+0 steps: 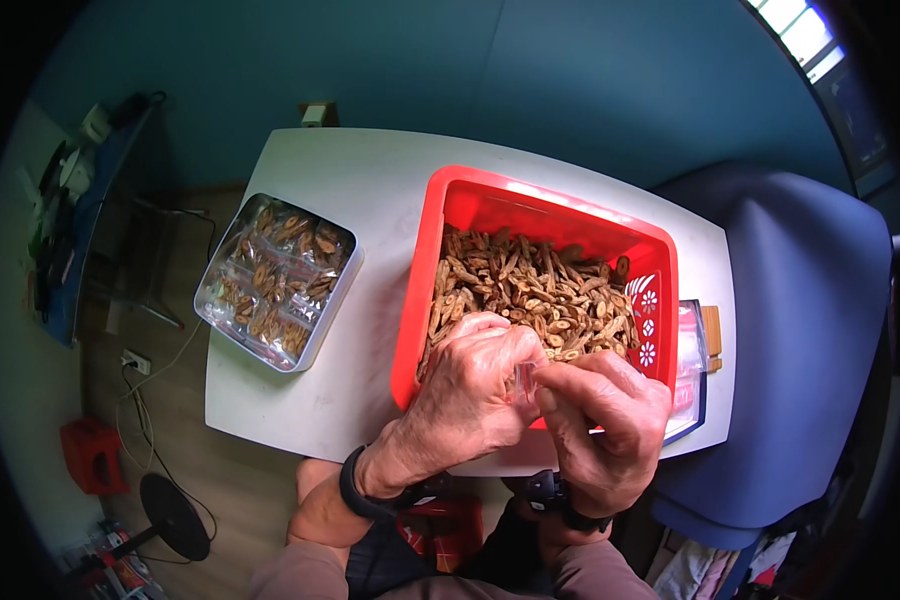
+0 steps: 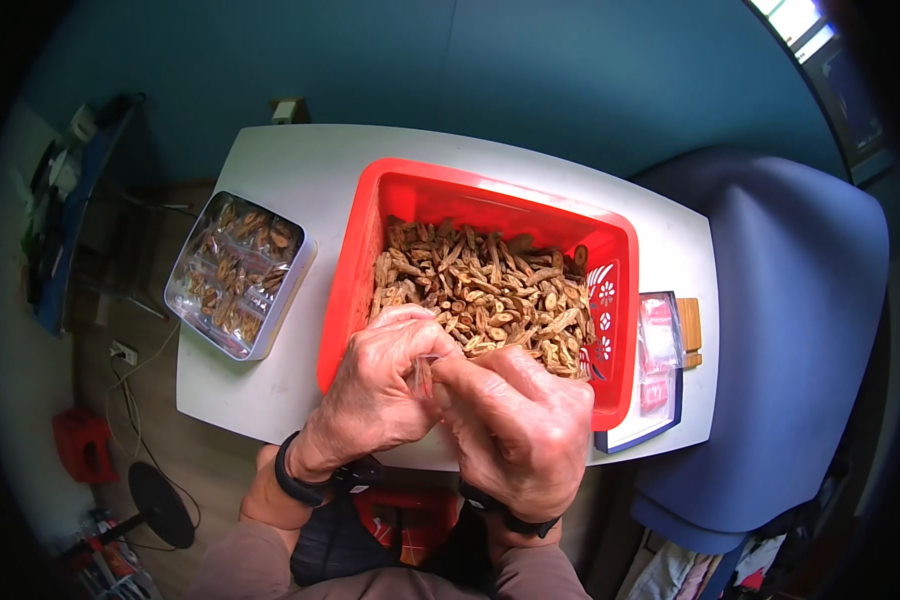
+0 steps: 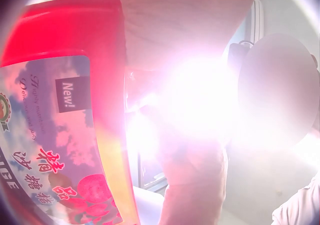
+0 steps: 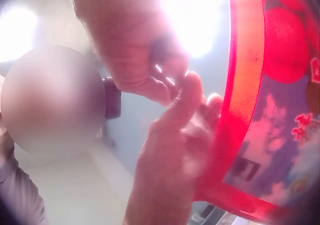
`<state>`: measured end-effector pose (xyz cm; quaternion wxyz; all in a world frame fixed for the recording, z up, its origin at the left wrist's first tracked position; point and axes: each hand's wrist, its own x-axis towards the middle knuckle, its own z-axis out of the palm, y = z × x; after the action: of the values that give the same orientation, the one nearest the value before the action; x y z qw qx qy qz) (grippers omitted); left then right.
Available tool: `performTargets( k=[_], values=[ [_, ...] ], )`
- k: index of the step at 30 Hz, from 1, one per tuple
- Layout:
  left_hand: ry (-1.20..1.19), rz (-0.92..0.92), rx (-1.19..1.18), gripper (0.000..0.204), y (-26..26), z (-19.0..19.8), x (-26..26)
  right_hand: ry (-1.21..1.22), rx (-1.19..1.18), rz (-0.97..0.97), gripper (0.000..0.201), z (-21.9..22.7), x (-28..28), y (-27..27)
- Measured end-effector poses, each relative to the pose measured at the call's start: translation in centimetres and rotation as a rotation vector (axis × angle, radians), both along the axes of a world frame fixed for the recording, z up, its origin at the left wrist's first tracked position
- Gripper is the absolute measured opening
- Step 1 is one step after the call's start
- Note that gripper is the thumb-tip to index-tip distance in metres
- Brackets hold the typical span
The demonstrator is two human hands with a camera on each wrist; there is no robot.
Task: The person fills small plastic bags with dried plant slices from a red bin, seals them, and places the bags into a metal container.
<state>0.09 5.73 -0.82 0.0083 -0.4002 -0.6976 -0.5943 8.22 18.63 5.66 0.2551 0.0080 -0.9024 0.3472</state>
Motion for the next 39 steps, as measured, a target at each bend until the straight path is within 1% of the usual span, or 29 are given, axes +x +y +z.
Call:
performTargets(
  k=[2,3,6,8,11,18,21,23,24,26,27,29,33,35,39],
  values=[
    [-0.011,-0.022,-0.016,0.022,-0.1,-0.2,-0.1,-0.095,0.061,0.067,0.023,0.5,0.0,0.2],
    [-0.011,-0.020,-0.015,0.022,-0.2,0.0,-0.1,-0.096,0.062,0.068,0.023,0.5,0.0,0.1],
    [-0.080,-0.041,-0.035,0.022,-0.5,0.7,-0.1,-0.080,0.035,0.066,0.023,0.6,0.0,0.1],
    [-0.116,-0.043,-0.040,0.021,-0.6,0.6,-0.2,-0.128,-0.022,0.142,0.023,0.8,0.0,0.2],
    [-0.142,-0.020,-0.058,0.023,-0.4,0.8,0.1,-0.116,0.041,0.132,0.023,0.0,-0.2,0.3],
    [-0.194,-0.037,-0.070,0.023,-0.6,1.1,0.0,-0.103,-0.029,0.139,0.023,0.3,-0.6,-0.1],
    [-0.195,-0.031,-0.091,0.025,-0.7,0.7,0.0,-0.104,-0.014,0.190,0.026,-0.2,-0.5,0.9],
    [-0.288,-0.062,-0.089,0.024,-0.7,0.6,0.1,-0.098,0.070,0.247,0.030,-0.5,-0.5,1.8],
    [-0.286,-0.062,-0.090,0.024,-0.8,0.7,0.0,-0.096,0.070,0.246,0.030,-0.4,-0.6,1.9],
    [-0.384,-0.152,-0.143,0.024,-1.1,0.8,-0.2,-0.151,0.083,0.290,0.032,-0.2,-0.6,2.0],
    [-0.383,-0.153,-0.144,0.024,-1.2,0.8,-0.2,-0.150,0.083,0.288,0.032,-0.2,-0.5,2.0],
    [-0.411,-0.216,-0.170,0.023,-1.4,0.8,-0.3,-0.209,0.102,0.322,0.032,-0.2,-0.3,2.1],
    [-0.412,-0.264,-0.203,0.022,-1.5,1.0,-0.5,-0.256,0.136,0.360,0.031,-0.2,-0.1,2.6],
    [-0.338,-0.280,-0.187,0.021,-1.5,0.7,-0.6,-0.222,0.102,0.382,0.027,-0.4,0.0,2.5],
    [-0.344,-0.296,-0.149,0.021,-1.5,0.7,-0.5,-0.187,0.040,0.382,0.024,-0.5,-0.1,2.5]
  ],
)
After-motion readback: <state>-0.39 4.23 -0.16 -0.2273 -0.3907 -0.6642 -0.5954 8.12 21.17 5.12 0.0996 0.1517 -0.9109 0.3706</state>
